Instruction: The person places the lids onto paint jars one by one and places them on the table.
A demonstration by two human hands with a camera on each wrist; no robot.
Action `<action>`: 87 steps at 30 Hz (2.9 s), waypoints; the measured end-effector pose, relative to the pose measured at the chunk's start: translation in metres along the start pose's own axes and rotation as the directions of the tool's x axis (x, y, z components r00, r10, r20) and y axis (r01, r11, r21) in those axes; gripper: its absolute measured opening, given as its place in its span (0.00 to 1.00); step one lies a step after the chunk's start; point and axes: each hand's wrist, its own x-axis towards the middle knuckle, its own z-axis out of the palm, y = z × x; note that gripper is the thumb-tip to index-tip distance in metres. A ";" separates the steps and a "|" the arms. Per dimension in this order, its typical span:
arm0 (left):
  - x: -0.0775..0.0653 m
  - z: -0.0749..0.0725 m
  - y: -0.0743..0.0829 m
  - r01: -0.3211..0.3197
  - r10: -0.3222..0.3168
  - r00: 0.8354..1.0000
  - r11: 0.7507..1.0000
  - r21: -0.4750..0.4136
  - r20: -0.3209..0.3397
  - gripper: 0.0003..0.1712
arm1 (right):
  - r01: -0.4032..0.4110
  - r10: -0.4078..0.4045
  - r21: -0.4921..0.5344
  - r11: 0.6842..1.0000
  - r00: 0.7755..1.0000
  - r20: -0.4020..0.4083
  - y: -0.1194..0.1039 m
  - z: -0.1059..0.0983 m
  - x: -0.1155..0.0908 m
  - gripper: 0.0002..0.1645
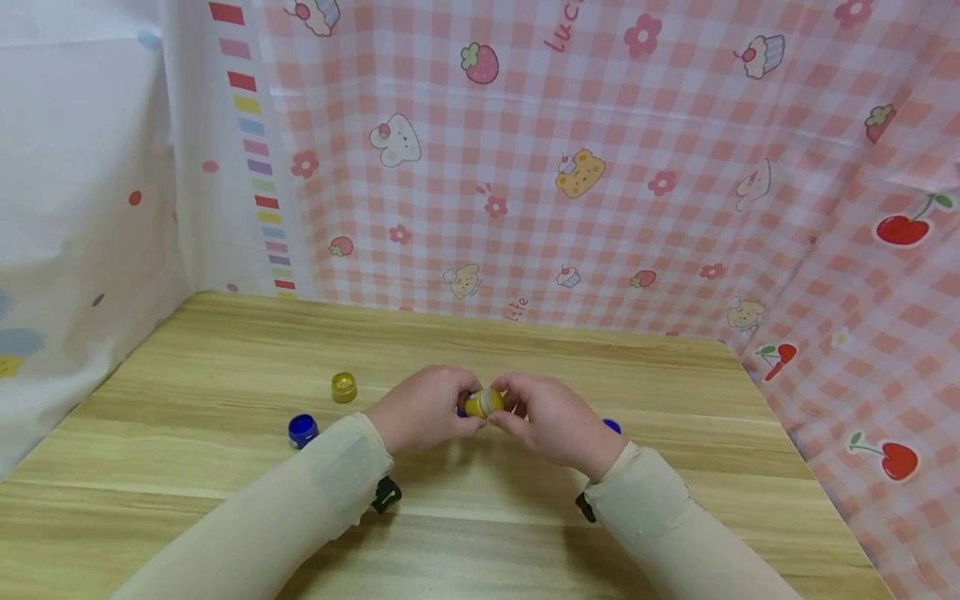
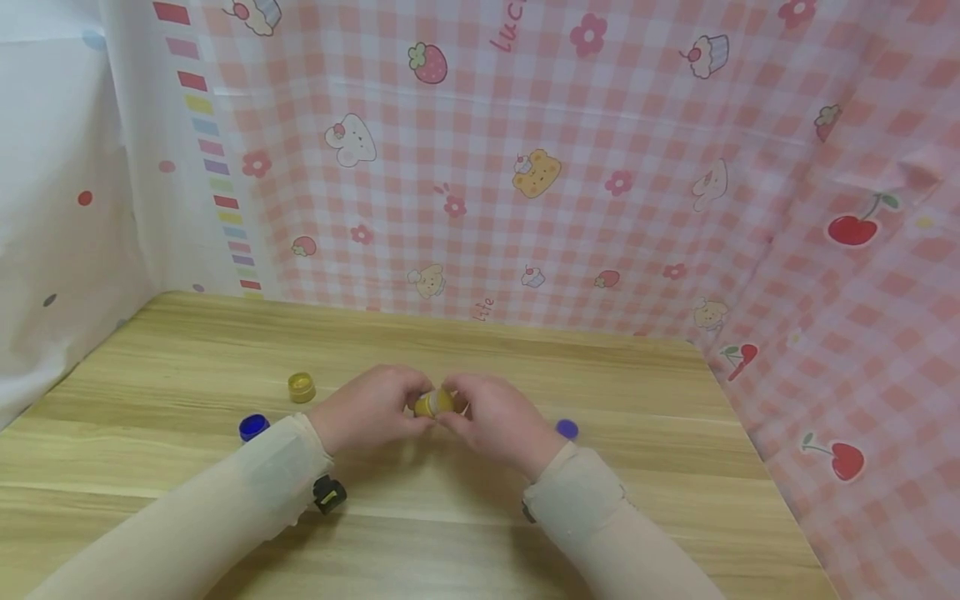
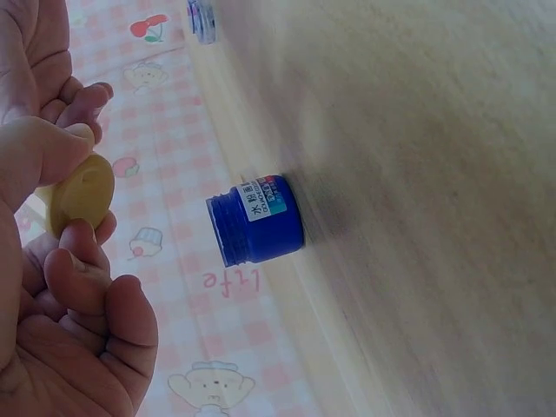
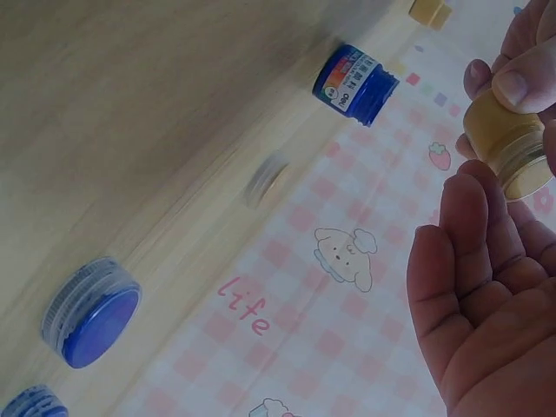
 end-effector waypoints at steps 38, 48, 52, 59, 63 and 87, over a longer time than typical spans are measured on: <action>-0.001 0.000 0.003 -0.005 0.005 1.000 1.000 0.010 0.005 0.09 | 0.026 -0.026 -0.042 0.999 1.000 -0.008 0.002 -0.003 -0.003 0.21; -0.001 0.000 0.003 -0.001 0.001 1.000 1.000 0.009 0.005 0.10 | 0.085 -0.087 -0.045 0.995 0.996 -0.028 0.002 -0.003 -0.004 0.17; 0.000 0.001 0.003 -0.020 0.020 1.000 1.000 0.005 0.001 0.09 | 0.051 -0.052 -0.048 0.998 0.998 -0.025 0.001 -0.003 -0.003 0.15; 0.000 0.001 0.002 -0.018 0.018 1.000 1.000 0.004 0.001 0.08 | 0.038 -0.039 -0.060 0.997 0.999 -0.014 0.000 -0.005 -0.005 0.27; 0.000 0.001 0.002 -0.014 0.014 1.000 1.000 -0.006 0.006 0.08 | 0.061 -0.062 -0.057 0.997 0.998 -0.023 0.001 -0.004 -0.005 0.19; -0.001 0.001 0.001 -0.013 0.013 1.000 1.000 -0.001 0.008 0.09 | 0.048 -0.050 -0.057 0.997 0.998 -0.023 -0.001 -0.005 -0.006 0.21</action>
